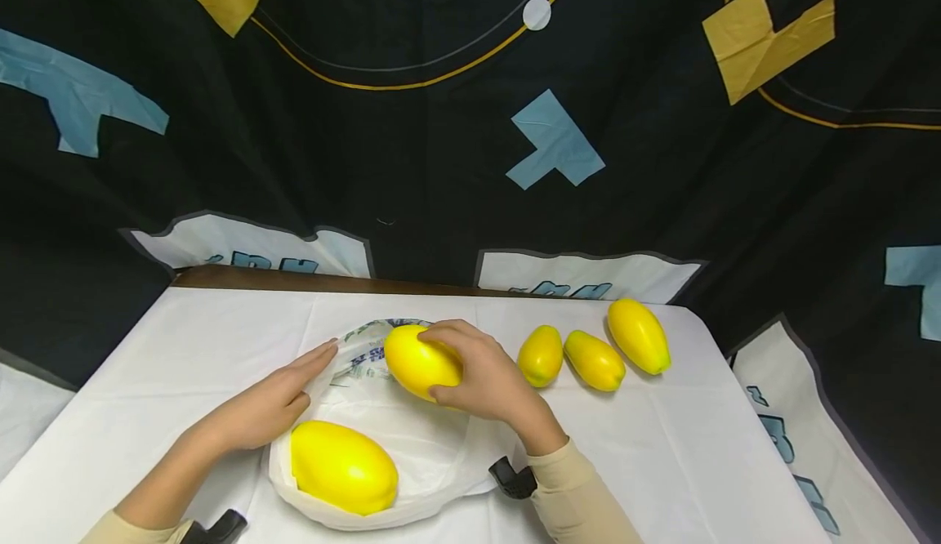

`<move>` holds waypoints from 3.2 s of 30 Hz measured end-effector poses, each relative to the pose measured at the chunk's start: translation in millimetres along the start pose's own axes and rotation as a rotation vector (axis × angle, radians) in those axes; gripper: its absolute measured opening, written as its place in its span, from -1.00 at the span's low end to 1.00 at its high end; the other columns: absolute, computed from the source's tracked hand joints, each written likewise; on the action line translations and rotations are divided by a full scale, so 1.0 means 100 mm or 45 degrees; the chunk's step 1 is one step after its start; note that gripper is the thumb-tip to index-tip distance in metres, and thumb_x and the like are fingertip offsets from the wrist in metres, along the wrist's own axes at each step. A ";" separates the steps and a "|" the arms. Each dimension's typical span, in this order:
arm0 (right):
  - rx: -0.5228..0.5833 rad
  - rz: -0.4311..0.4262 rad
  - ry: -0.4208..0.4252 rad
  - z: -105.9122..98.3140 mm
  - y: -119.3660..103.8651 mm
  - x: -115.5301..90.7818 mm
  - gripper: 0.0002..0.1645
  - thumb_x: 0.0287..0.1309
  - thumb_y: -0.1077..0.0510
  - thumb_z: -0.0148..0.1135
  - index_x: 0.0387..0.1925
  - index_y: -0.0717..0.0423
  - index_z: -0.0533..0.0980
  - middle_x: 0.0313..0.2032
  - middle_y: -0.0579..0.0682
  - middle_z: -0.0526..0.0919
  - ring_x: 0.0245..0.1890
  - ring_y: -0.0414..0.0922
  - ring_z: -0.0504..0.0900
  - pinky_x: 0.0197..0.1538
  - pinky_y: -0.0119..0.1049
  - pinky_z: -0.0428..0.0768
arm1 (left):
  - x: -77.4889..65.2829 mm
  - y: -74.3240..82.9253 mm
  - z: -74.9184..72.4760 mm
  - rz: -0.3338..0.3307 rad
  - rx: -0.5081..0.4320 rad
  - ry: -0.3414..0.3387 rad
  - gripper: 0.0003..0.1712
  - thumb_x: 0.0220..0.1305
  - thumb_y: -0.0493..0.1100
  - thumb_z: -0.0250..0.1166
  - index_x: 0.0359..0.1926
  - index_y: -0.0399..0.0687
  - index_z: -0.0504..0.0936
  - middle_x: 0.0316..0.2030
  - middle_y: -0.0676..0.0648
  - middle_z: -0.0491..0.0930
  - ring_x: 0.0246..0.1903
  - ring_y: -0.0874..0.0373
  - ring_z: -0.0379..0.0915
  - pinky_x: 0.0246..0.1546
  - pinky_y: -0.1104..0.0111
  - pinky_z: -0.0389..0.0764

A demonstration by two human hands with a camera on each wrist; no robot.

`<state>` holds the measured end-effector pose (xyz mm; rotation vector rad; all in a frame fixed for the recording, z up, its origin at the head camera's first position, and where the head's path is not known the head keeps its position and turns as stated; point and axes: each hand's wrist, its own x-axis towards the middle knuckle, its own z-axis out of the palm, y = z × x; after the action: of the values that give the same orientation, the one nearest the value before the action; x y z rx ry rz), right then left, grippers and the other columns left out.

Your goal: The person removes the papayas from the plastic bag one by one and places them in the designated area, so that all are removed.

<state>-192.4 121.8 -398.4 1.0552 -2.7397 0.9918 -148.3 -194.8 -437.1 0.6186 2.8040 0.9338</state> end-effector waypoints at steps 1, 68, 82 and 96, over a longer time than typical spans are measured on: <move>-0.001 0.005 0.007 -0.02 0.00 -0.02 -0.21 -0.19 0.14 0.55 0.19 -0.18 0.51 0.21 -0.29 0.46 0.22 -0.28 0.39 0.24 -0.22 0.44 | 0.00 0.00 0.00 -0.004 0.000 0.001 -0.28 0.29 -0.40 0.00 0.46 -0.35 0.08 0.48 -0.24 0.01 0.44 -0.19 -0.09 0.38 -0.03 0.10; -0.190 0.542 0.185 -0.52 0.49 -1.54 -0.17 -0.30 0.14 0.64 0.14 -0.09 0.51 0.15 -0.13 0.53 0.19 -0.02 0.48 0.12 0.03 0.56 | -0.01 -0.01 0.02 -0.022 -0.004 0.009 -0.27 0.28 -0.40 0.03 0.47 -0.31 0.08 0.48 -0.23 0.03 0.44 -0.19 -0.08 0.36 -0.05 0.11; -0.209 0.633 0.127 -0.51 0.46 -1.54 -0.13 -0.27 0.08 0.63 0.19 -0.11 0.47 0.23 -0.05 0.46 0.18 0.02 0.47 0.13 0.06 0.56 | -0.01 0.02 0.02 -0.011 0.008 0.020 -0.28 0.28 -0.40 0.03 0.46 -0.33 0.10 0.47 -0.25 0.04 0.44 -0.20 -0.06 0.36 -0.04 0.12; -0.181 0.293 0.154 -0.45 0.11 -1.27 -0.14 -0.21 0.08 0.58 0.23 -0.27 0.45 0.33 -0.23 0.36 0.31 -0.13 0.35 0.28 -0.02 0.42 | -0.03 0.02 0.00 -0.013 -0.004 0.015 -0.27 0.28 -0.41 0.03 0.46 -0.35 0.09 0.47 -0.26 0.04 0.44 -0.22 -0.08 0.36 -0.06 0.10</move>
<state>-109.7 228.5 -401.3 0.6489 -2.8263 0.8364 -144.8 -194.5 -435.8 0.6002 2.8123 0.9430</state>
